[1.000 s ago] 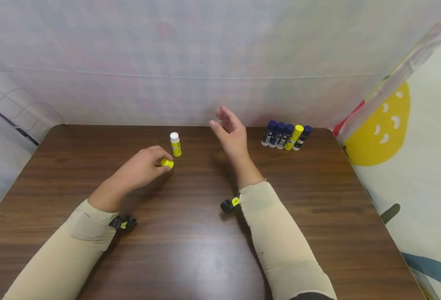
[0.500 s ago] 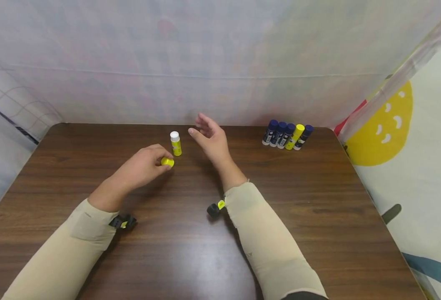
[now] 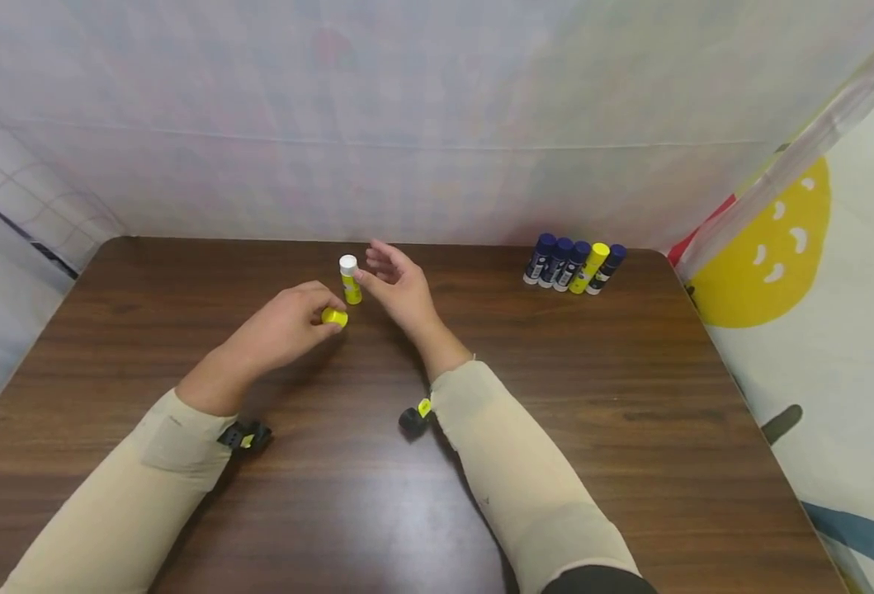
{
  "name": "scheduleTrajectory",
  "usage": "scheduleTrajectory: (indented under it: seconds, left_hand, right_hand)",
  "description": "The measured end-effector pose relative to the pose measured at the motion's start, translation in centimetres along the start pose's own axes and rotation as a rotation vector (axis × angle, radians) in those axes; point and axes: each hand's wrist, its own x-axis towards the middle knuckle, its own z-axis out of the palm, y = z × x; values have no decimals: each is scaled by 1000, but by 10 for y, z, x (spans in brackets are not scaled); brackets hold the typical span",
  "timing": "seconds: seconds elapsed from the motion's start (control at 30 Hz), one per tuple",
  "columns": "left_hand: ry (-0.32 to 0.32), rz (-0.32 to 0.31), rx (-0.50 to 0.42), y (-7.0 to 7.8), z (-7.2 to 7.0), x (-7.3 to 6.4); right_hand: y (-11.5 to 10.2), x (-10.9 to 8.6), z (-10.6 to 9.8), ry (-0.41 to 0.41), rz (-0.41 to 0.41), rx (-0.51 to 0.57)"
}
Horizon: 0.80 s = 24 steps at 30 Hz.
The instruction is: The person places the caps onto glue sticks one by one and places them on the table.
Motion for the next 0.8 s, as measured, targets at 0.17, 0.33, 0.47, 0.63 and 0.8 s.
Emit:
scheduleTrajectory:
  seconds: [0.17, 0.33, 0.47, 0.63, 0.8]
  left_hand:
    - [3, 8, 6, 0, 1, 0]
    - [12, 20, 5, -1, 2, 1]
    - [13, 16, 6, 0, 1, 2]
    - [2, 10, 6, -1, 1, 3]
    - [-6, -1, 8, -1, 2, 2]
  right_hand:
    - [4, 1, 5, -21, 3, 22]
    - [8, 1, 7, -42, 0, 22]
    - [11, 1, 9, -56, -1, 9]
    - [17, 3, 10, -61, 19, -11]
    - [23, 6, 9, -64, 35, -10]
